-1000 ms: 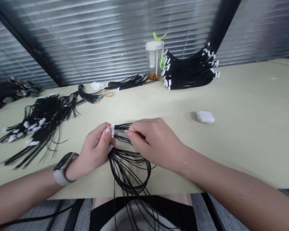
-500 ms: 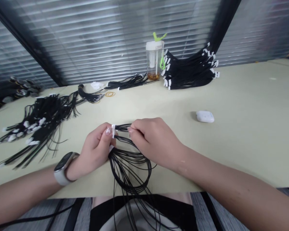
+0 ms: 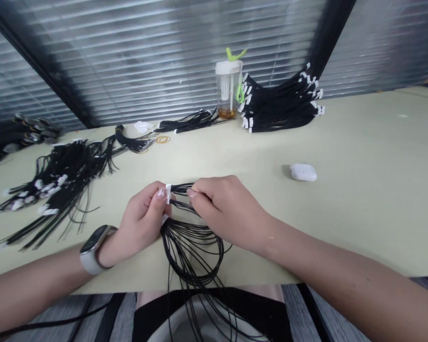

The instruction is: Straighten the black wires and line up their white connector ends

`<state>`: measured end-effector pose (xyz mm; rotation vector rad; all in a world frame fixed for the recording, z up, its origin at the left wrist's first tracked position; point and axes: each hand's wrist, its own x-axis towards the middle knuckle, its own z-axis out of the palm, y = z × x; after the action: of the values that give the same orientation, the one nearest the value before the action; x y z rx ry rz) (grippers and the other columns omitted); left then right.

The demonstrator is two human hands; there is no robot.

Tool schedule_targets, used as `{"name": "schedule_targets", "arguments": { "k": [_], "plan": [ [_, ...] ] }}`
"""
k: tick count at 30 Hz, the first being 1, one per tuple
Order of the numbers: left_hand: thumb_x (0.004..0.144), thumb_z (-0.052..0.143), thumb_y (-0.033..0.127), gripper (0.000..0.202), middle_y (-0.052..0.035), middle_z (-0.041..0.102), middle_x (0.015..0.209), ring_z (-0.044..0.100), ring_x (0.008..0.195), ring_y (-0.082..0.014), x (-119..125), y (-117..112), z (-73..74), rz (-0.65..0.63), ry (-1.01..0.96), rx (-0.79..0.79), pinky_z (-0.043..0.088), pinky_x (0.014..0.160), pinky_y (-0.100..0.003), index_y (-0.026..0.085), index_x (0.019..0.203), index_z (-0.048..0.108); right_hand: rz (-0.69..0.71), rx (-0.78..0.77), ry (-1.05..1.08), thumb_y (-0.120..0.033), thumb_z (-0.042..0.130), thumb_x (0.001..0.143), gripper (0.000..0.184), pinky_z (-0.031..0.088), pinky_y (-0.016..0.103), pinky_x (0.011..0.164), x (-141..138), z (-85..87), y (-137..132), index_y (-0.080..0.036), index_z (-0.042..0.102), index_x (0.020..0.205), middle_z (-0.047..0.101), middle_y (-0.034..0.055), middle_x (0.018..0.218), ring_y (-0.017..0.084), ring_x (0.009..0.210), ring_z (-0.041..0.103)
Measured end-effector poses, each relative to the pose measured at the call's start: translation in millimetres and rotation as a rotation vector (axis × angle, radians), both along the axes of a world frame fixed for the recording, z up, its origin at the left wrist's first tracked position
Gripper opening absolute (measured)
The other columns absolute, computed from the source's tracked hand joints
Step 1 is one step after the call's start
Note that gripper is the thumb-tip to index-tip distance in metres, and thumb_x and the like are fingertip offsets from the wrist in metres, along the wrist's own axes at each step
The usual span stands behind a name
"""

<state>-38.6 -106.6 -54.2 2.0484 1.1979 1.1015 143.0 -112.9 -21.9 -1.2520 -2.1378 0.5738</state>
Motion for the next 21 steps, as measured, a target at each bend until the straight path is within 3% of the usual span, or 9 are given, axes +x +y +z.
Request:
{"name": "schedule_targets", "arguments": {
  "k": [4, 8, 13, 17, 21],
  "plan": [
    [0.091, 0.034, 0.032, 0.030, 0.0024, 0.048, 0.055, 0.042, 0.049, -0.0078, 0, 0, -0.4, -0.001, 0.014, 0.011, 0.034, 0.048, -0.021, 0.017, 0.068, 0.045, 0.006, -0.025, 0.019, -0.023, 0.042, 0.086, 0.029, 0.026, 0.020, 0.048, 0, -2.3, 0, -0.016, 0.046, 0.058, 0.043, -0.0060, 0.051, 0.005, 0.050, 0.037],
    [0.091, 0.033, 0.030, 0.031, 0.0026, 0.047, 0.053, 0.042, 0.048, -0.0081, 0, 0, 0.1, -0.020, 0.049, 0.041, 0.034, 0.047, -0.021, 0.018, 0.066, 0.045, 0.012, 0.057, -0.048, -0.022, 0.046, 0.084, 0.019, 0.029, 0.022, 0.054, -2, -6.7, 0, -0.017, 0.055, 0.068, 0.055, -0.0038, 0.061, 0.007, 0.057, 0.044],
    [0.091, 0.033, 0.029, 0.030, 0.0025, 0.047, 0.054, 0.042, 0.047, -0.0081, 0, 0, 0.7, -0.063, 0.109, 0.044, 0.033, 0.047, -0.022, 0.018, 0.067, 0.045, 0.056, 0.133, -0.118, -0.021, 0.043, 0.086, 0.020, 0.032, 0.023, 0.060, -5, -10.1, 0, -0.016, 0.057, 0.073, 0.060, -0.0001, 0.070, 0.010, 0.065, 0.050],
    [0.091, 0.034, 0.031, 0.032, 0.0022, 0.047, 0.054, 0.042, 0.049, -0.0085, 0, 2, 1.3, -0.026, 0.081, 0.017, 0.034, 0.048, -0.022, 0.017, 0.065, 0.045, 0.036, 0.159, -0.143, -0.023, 0.045, 0.086, 0.018, 0.034, 0.024, 0.062, 0, -7.7, 5, -0.016, 0.058, 0.076, 0.060, 0.0012, 0.074, 0.011, 0.068, 0.052],
    [0.091, 0.033, 0.038, 0.036, 0.0018, 0.045, 0.051, 0.041, 0.049, -0.0094, 0, 8, 1.2, 0.041, -0.017, -0.062, 0.033, 0.047, -0.022, 0.018, 0.062, 0.042, -0.033, 0.166, -0.211, -0.021, 0.053, 0.080, 0.004, 0.032, 0.023, 0.058, 9, -6.3, 10, -0.018, 0.055, 0.082, 0.058, 0.0001, 0.075, 0.011, 0.064, 0.049]
  ]
}}
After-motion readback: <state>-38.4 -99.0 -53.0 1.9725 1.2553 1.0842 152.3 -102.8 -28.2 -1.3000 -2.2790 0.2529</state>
